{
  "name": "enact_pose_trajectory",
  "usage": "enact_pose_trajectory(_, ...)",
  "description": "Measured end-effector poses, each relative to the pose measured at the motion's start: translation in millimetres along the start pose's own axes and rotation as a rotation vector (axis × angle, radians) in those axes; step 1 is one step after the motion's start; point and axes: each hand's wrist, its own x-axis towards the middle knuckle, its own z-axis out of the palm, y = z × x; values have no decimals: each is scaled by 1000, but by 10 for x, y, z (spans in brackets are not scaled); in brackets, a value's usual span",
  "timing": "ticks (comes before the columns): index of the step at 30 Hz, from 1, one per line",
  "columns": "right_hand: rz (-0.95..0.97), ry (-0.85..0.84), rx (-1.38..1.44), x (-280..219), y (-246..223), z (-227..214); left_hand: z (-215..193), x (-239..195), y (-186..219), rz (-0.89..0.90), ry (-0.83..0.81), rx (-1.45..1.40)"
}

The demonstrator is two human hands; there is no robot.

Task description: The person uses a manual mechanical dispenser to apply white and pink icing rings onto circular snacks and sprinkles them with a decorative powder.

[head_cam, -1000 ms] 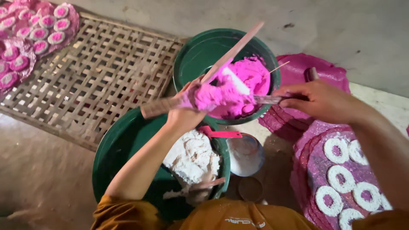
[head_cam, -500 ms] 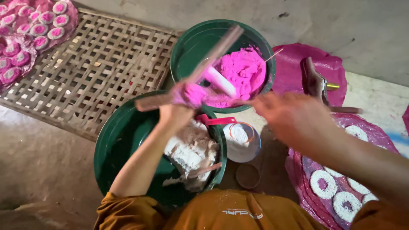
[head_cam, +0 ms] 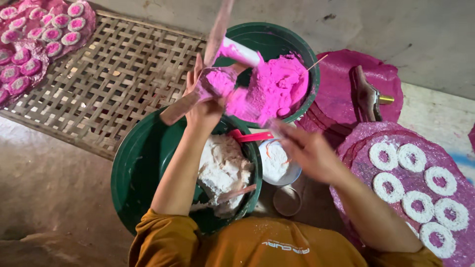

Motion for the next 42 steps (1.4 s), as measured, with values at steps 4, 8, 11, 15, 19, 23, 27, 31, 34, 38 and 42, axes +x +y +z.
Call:
enact_pose_trajectory(4, -33, 111, -96, 226, 85, 58, 163, 5, 248, -119, -101, 153)
enact_pose_trajectory(8, 155, 34, -242, 97, 63, 238, 282, 44, 154, -70, -87, 251)
enact_pose_trajectory(11, -25, 5, -368, 24, -151, -18, 188, -62, -45, 113, 152, 326)
enact_pose_trajectory(15, 135, -215, -877, 352, -645, -699, 29, -145, -41, 172, -49, 146)
enact_pose_trajectory(19, -51, -392, -1128, 623, -848, -469, 57, -367, 280, 246, -77, 33)
enact_pose_trajectory(23, -563, -367, -1527, 457, -780, -11, 18, -530, 362, 256, -238, -166)
enact_pose_trajectory(27, -494, -474, -1412, 290, -962, -266, -193, -593, 186, 71, -372, -60)
enact_pose_trajectory(31, -245, -430, -1272, 254, -1376, -710, -385, -393, 111, -139, -348, -22)
enact_pose_trajectory(34, -272, -421, -1285, 348, -1348, -552, -396, -388, 232, 30, -384, -12)
enact_pose_trajectory(38, -456, -434, -1370, 494, -936, -88, -251, -344, 424, 94, -392, 32)
enact_pose_trajectory(42, -473, -442, -1259, 482, -871, -25, -157, -407, 363, 75, -307, -144)
